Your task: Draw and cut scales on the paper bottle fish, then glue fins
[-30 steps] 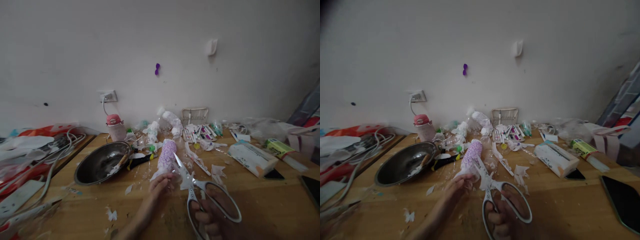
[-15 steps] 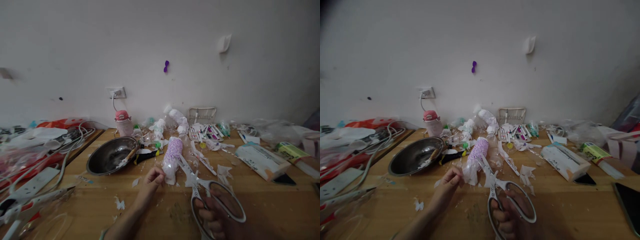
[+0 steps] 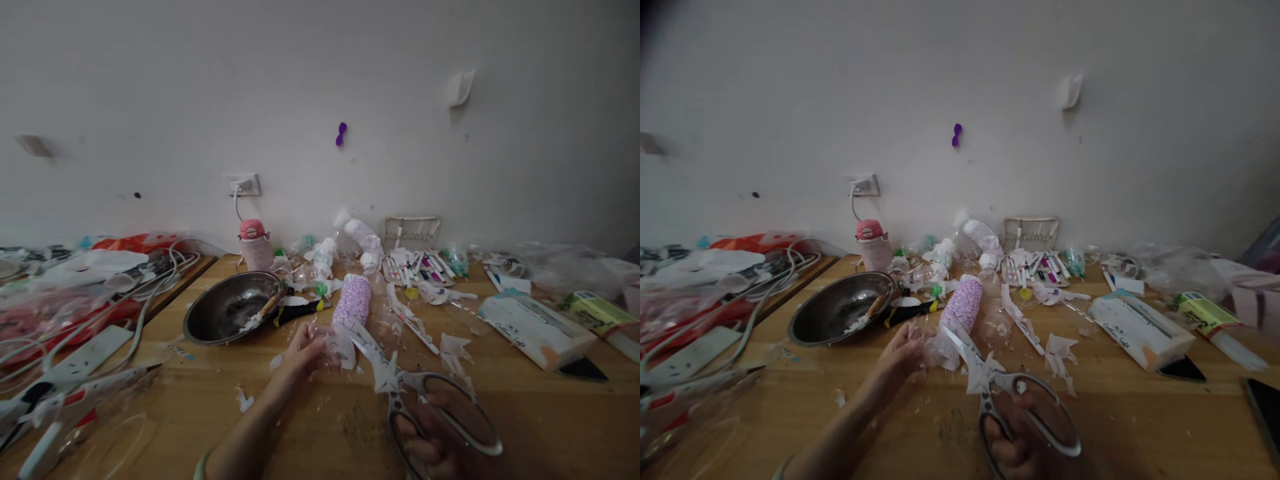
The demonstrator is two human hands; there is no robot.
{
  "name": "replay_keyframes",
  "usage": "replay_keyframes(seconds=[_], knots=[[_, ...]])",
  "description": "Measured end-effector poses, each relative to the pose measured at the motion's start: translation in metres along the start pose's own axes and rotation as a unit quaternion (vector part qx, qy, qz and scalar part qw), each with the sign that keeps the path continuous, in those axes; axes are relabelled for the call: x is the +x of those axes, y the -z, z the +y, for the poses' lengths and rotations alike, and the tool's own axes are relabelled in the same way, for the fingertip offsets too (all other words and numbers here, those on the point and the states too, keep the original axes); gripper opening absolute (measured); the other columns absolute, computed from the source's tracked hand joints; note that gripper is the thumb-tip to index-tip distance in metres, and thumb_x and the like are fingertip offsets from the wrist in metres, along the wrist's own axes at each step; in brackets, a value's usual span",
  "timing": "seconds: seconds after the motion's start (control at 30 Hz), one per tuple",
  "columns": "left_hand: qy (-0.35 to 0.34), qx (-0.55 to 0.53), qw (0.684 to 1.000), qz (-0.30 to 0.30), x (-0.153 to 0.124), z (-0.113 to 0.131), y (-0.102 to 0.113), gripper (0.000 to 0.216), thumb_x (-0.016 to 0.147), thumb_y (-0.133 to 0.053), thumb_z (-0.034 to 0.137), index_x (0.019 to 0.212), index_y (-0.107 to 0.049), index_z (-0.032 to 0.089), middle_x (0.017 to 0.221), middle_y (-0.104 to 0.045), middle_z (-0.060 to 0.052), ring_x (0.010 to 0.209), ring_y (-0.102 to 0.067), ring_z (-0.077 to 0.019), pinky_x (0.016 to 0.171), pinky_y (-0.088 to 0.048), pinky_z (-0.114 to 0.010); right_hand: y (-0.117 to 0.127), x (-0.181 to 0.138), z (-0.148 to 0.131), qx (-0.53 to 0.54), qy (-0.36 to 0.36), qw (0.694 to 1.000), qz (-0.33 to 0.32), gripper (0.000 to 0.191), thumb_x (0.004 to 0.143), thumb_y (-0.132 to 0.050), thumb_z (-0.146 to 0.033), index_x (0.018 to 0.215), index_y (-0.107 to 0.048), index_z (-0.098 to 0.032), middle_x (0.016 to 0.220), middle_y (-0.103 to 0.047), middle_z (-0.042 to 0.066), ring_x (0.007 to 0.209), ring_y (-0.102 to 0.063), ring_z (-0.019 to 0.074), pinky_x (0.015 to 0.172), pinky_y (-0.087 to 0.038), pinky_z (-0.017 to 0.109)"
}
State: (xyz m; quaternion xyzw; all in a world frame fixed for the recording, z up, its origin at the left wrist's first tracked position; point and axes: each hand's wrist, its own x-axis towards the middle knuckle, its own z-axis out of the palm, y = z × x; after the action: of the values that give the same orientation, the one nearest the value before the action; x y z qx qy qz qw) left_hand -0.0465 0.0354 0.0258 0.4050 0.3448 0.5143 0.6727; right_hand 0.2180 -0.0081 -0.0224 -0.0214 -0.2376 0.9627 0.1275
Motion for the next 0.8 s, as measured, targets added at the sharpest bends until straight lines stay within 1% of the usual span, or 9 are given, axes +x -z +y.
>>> replay_keyframes(seconds=[0.07, 0.17, 0.3, 0.4, 0.53, 0.6, 0.67, 0.73, 0.8], knots=[[-0.013, -0.028, 0.999, -0.007, -0.002, 0.0, 0.0, 0.046, 0.063, -0.08, 0.04, 0.088, -0.044, 0.023, 0.096, -0.064, 0.0, 0.058, -0.065, -0.014, 0.045, -0.047, -0.022, 0.004, -0.002, 0.0, 0.005, -0.016, 1.0, -0.004, 0.041, 0.081, -0.049, -0.054, 0.096, -0.048, -0.016, 0.061, -0.04, -0.008, 0.037, -0.027, 0.0047, 0.037, -0.027, 0.018], [-0.009, -0.073, 0.997, -0.014, -0.005, 0.005, -0.003, 0.045, 0.068, -0.075, 0.037, 0.093, -0.04, 0.027, 0.096, -0.063, 0.003, 0.059, -0.062, -0.0118, 0.05, -0.047, -0.022, 0.006, -0.002, 0.001, 0.001, -0.03, 0.999, -0.028, 0.041, 0.081, -0.05, -0.054, 0.095, -0.048, -0.016, 0.061, -0.039, -0.007, 0.037, -0.027, 0.0043, 0.034, -0.026, 0.017], [0.027, -0.108, 0.993, 0.05, -0.004, 0.005, -0.009, 0.046, 0.07, -0.074, 0.037, 0.104, -0.044, 0.027, 0.086, -0.062, 0.004, 0.056, -0.054, -0.0075, 0.051, -0.04, -0.018, 0.006, 0.003, 0.007, -0.02, -0.006, 0.999, -0.045, 0.04, 0.085, -0.046, -0.052, 0.094, -0.049, -0.014, 0.06, -0.037, -0.007, 0.032, -0.024, 0.0029, 0.029, -0.02, 0.015], [0.043, -0.084, 0.991, 0.092, 0.0, 0.001, -0.013, 0.051, 0.064, -0.079, 0.04, 0.102, -0.048, 0.025, 0.082, -0.062, 0.004, 0.056, -0.053, -0.0084, 0.05, -0.035, -0.018, 0.006, 0.005, 0.011, -0.027, 0.012, 0.998, -0.064, 0.038, 0.086, -0.046, -0.051, 0.091, -0.05, -0.013, 0.057, -0.034, -0.008, 0.032, -0.021, 0.0021, 0.028, -0.018, 0.014], [0.018, -0.049, 0.992, 0.111, 0.0, -0.002, -0.015, 0.047, 0.065, -0.077, 0.051, 0.095, -0.053, 0.024, 0.07, -0.055, 0.007, 0.051, -0.045, -0.0075, 0.049, -0.031, -0.019, 0.005, 0.003, 0.012, -0.059, 0.014, 0.998, -0.025, 0.041, 0.086, -0.044, -0.054, 0.093, -0.049, -0.014, 0.058, -0.032, -0.008, 0.034, -0.022, 0.0025, 0.031, -0.02, 0.014], [0.024, -0.039, 0.993, 0.105, -0.001, -0.003, -0.015, 0.048, 0.066, -0.071, 0.061, 0.093, -0.055, 0.024, 0.071, -0.056, 0.005, 0.053, -0.047, -0.0089, 0.051, -0.034, -0.02, 0.004, 0.002, 0.011, -0.063, 0.013, 0.998, -0.023, 0.039, 0.086, -0.045, -0.053, 0.094, -0.049, -0.014, 0.059, -0.033, -0.007, 0.035, -0.022, 0.0023, 0.032, -0.019, 0.014], [0.026, -0.025, 0.996, 0.081, -0.003, -0.004, -0.013, 0.056, 0.061, -0.073, 0.065, 0.095, -0.058, 0.023, 0.078, -0.06, 0.002, 0.062, -0.054, -0.0124, 0.056, -0.038, -0.022, 0.002, 0.003, 0.01, -0.061, 0.017, 0.997, -0.037, 0.037, 0.087, -0.046, -0.05, 0.092, -0.049, -0.014, 0.058, -0.033, -0.007, 0.035, -0.023, 0.0026, 0.032, -0.019, 0.013], [0.015, -0.004, 0.999, 0.045, -0.004, -0.007, -0.009, 0.062, 0.054, -0.081, 0.059, 0.099, -0.059, 0.023, 0.087, -0.063, 0.0, 0.072, -0.058, -0.0158, 0.062, -0.041, -0.024, 0.0, 0.006, 0.009, -0.056, 0.023, 0.997, -0.053, 0.035, 0.087, -0.046, -0.049, 0.09, -0.05, -0.014, 0.057, -0.033, -0.007, 0.034, -0.024, 0.0029, 0.031, -0.02, 0.013], [0.005, 0.017, 1.0, 0.019, -0.004, -0.011, -0.005, 0.063, 0.054, -0.084, 0.052, 0.105, -0.059, 0.023, 0.094, -0.064, -0.002, 0.079, -0.059, -0.0176, 0.066, -0.042, -0.025, -0.001, 0.009, 0.01, -0.044, 0.027, 0.997, -0.064, 0.035, 0.087, -0.046, -0.048, 0.091, -0.05, -0.013, 0.056, -0.034, -0.008, 0.033, -0.024, 0.0026, 0.03, -0.02, 0.013]])
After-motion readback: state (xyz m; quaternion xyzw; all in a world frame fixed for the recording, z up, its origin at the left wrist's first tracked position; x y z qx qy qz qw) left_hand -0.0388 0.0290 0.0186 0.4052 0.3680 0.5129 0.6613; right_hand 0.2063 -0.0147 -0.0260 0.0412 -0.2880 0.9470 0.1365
